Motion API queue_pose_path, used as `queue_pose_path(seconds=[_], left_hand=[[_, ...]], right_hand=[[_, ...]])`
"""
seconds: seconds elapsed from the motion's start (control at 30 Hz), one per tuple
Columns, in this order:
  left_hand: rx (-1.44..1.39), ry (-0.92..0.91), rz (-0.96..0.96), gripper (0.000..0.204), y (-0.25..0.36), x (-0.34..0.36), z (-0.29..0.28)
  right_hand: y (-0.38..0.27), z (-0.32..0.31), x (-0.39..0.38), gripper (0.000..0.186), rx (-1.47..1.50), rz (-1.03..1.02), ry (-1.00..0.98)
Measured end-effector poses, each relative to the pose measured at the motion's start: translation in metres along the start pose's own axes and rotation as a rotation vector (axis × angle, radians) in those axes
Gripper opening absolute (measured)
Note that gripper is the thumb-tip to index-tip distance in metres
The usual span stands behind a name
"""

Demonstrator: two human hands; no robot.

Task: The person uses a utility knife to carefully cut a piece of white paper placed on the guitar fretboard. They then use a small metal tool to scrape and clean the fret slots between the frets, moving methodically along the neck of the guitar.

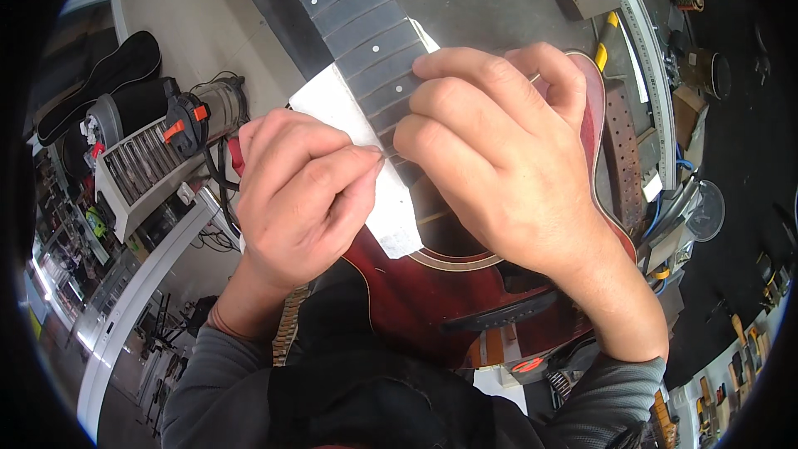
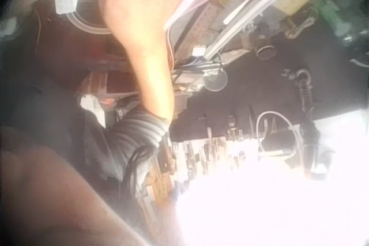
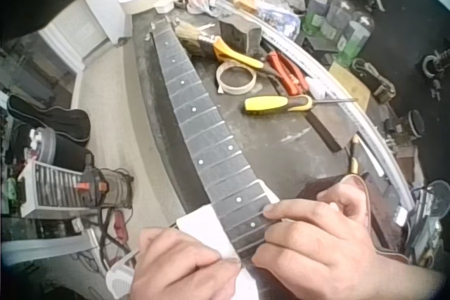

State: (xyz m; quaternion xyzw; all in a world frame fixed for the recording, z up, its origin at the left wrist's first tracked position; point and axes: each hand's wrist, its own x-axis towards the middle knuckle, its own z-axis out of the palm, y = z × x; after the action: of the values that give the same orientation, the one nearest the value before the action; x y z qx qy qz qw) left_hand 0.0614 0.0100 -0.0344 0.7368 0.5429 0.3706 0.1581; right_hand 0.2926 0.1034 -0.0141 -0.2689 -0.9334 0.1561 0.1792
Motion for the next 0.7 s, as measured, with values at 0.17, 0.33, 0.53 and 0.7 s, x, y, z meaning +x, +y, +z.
queue_pose_path(seconds=[0.17,0.33,0.53,0.7], left_hand=[[0.036,0.019,-0.044,0.03,-0.002,0.001,0.0],[0.036,0.039,-0.074,0.032,-0.006,-0.006,0.005],[0.046,0.014,-0.011,0.03,-0.002,-0.002,0.002],[-0.014,-0.006,0.0,0.032,-0.001,-0.001,-0.001]], right_hand=[[0.005,-0.003,0.008,0.023,-0.006,-0.003,-0.018],[0.005,-0.001,0.011,0.023,-0.019,0.0,-0.005],[0.003,0.0,0.005,0.024,-0.046,-0.02,0.007],[0.001,-0.002,0.0,0.025,-0.032,-0.017,-0.009]])
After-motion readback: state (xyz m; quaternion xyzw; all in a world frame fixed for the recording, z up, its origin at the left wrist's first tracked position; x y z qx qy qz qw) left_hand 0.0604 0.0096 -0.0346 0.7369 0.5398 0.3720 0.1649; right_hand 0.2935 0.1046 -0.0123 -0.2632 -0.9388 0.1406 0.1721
